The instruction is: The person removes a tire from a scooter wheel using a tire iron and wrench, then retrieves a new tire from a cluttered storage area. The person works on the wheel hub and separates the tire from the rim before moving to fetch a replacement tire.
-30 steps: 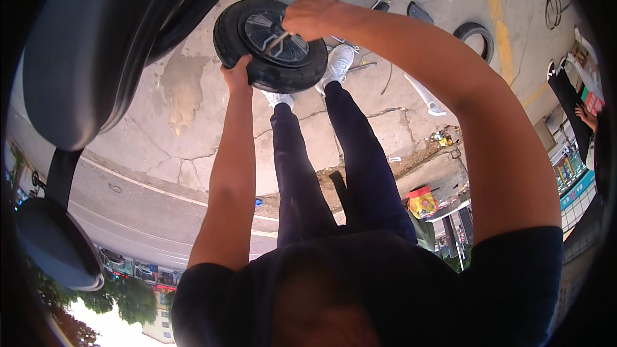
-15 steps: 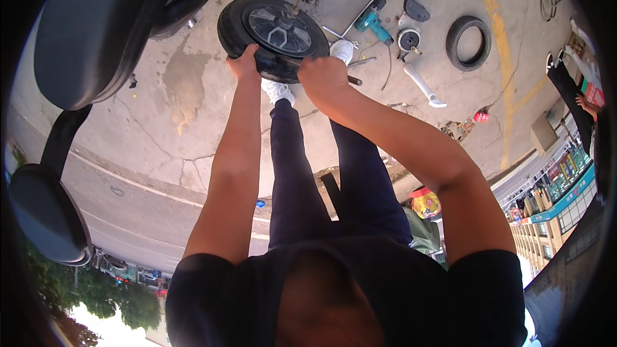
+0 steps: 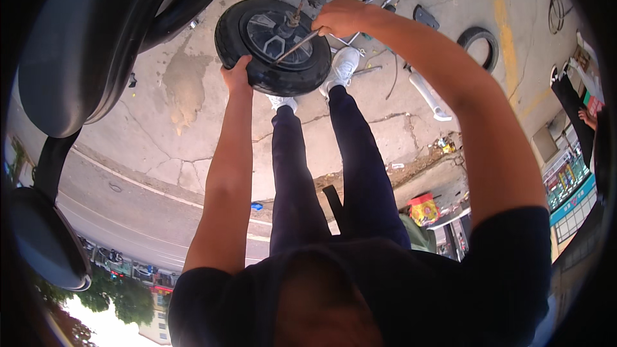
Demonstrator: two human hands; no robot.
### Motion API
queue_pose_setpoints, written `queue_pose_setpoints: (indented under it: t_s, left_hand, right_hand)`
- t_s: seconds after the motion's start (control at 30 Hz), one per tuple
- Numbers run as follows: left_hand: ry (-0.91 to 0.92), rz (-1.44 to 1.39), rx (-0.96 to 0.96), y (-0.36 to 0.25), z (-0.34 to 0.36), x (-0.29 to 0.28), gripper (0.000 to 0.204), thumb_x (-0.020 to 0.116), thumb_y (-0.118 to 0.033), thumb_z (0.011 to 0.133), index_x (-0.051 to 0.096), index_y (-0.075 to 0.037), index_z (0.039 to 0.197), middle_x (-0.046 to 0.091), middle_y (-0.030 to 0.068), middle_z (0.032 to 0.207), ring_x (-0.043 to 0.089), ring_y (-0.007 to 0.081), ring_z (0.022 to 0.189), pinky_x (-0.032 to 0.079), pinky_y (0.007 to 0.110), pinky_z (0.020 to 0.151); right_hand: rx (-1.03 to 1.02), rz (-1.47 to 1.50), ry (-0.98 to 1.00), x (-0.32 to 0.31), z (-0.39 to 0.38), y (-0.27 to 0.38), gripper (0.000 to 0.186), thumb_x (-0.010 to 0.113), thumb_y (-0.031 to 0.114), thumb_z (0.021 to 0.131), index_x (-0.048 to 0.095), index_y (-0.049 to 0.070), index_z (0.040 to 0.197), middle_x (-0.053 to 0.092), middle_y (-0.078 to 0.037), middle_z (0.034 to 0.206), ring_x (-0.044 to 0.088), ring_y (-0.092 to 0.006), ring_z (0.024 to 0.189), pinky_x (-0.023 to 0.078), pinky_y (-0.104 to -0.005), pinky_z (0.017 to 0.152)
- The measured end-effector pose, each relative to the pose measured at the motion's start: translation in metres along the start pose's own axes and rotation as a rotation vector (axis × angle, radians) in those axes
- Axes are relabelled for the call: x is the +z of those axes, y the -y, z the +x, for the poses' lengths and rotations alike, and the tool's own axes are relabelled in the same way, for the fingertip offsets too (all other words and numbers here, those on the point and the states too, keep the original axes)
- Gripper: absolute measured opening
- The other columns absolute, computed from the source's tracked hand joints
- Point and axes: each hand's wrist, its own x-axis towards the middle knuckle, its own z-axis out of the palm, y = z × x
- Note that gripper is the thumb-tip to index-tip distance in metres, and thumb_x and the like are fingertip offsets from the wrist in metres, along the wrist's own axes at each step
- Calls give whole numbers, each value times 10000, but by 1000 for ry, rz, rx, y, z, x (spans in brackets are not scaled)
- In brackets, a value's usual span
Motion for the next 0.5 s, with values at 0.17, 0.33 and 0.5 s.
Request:
queue_pose_setpoints:
  t_s: [0.17,0.33,0.5]
  left_hand:
    - [106,-50,-45,-10,8,-6,786,773,-29,572,384,52,1251,524,198,1175,567,297,990,497,379,838]
    - [-125,89,17,-8,-21,26,802,798,-69,570,378,32,1246,509,171,1205,521,293,1078,437,389,929]
    - [-156,64,12,-9,-40,44,832,796,-63,571,351,18,1269,505,170,1208,523,296,1076,438,381,929]
  right_hand:
    - [162,25,-53,31,-52,53,291,556,206,865,593,164,1150,647,-83,775,643,-279,771,494,-428,617]
    - [512,86,-78,48,-104,142,384,530,120,834,546,57,1212,653,-103,687,655,-282,649,513,-400,566]
    - [632,54,-110,50,-76,156,219,558,130,815,643,43,997,670,-72,708,676,-242,682,518,-368,554]
